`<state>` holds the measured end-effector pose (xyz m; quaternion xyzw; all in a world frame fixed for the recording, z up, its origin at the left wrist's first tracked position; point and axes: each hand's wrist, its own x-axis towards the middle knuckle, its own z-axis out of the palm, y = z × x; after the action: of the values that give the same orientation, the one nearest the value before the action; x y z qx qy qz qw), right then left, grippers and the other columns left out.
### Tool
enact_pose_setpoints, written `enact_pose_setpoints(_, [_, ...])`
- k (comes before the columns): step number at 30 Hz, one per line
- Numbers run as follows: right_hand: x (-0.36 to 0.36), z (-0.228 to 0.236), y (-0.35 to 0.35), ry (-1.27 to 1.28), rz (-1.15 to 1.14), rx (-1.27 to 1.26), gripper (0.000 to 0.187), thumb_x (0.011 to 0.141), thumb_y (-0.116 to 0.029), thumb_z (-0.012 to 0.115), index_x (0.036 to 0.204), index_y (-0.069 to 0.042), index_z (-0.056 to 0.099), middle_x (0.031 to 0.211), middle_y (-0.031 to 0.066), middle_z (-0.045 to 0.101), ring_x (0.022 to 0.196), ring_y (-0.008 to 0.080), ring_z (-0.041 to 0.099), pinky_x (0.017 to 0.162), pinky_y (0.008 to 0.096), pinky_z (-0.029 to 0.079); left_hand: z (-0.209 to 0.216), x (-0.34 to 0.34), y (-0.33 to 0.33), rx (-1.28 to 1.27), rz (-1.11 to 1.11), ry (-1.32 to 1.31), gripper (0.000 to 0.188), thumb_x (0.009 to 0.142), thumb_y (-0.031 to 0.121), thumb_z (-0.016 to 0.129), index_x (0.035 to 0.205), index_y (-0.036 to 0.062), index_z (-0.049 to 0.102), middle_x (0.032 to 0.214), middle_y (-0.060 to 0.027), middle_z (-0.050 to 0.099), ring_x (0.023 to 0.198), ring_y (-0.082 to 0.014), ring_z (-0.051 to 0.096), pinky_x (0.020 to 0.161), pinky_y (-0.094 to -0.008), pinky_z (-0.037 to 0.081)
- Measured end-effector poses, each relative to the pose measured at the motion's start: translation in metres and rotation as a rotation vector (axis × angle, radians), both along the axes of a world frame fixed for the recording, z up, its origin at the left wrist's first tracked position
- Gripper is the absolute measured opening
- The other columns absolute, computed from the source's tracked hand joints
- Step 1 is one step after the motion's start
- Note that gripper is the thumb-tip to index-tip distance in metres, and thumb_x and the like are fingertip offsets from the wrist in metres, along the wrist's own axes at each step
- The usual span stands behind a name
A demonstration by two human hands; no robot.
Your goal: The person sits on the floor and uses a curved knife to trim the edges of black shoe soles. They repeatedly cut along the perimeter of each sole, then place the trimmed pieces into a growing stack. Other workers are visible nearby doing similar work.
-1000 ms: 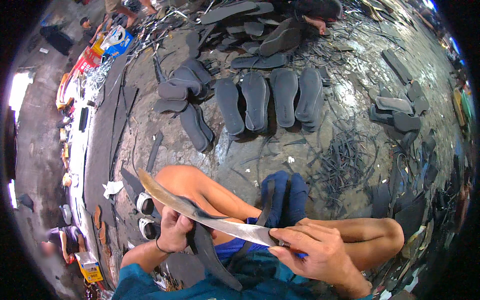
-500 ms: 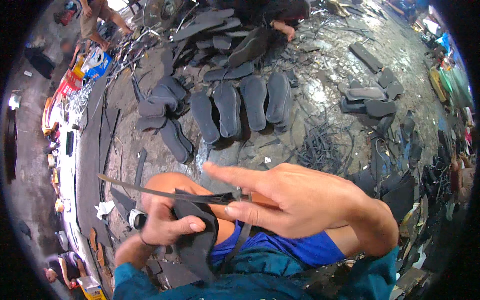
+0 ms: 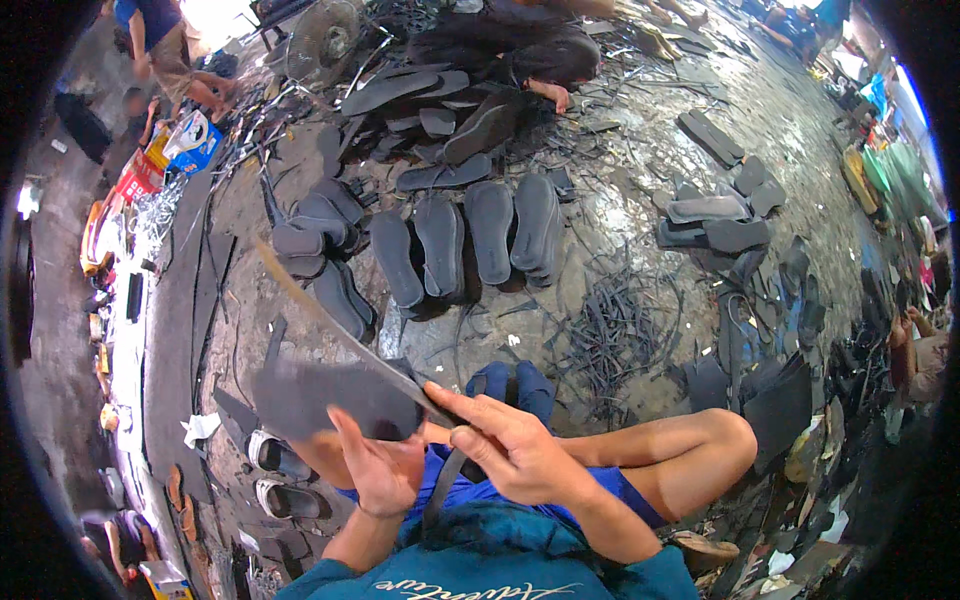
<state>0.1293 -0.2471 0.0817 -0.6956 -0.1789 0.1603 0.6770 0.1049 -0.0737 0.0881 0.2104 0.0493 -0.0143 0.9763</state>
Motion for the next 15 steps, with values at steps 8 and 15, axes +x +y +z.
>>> enact_pose_setpoints(8, [-0.068,-0.037,-0.003,-0.372,-0.405,-0.320,0.036,0.084,-0.012,0.080,0.115,0.001,0.068,0.099,0.0160,0.074,0.067,0.0245,0.067,0.059,0.0328,0.052,0.002,0.037,0.015,0.065,0.249,0.277,0.024,0.103,0.031,0.061,0.114,0.0100,0.066,0.109,-0.0032,0.073,0.097,-0.0151,0.072,0.087,-0.0340,0.061])
enact_pose_setpoints(15, [-0.088,-0.015,-0.014,-0.333,-0.367,-0.461,0.034,0.081,-0.012,0.083,0.110,-0.001,0.071,0.100,0.0133,0.075,0.065,0.0242,0.066,0.059,0.0320,0.052,-0.024,0.002,0.033,0.049,0.126,0.335,0.040,0.100,0.032,0.060,0.126,0.0018,0.057,0.107,-0.0086,0.070,0.099,-0.0255,0.071,0.084,-0.0523,0.063])
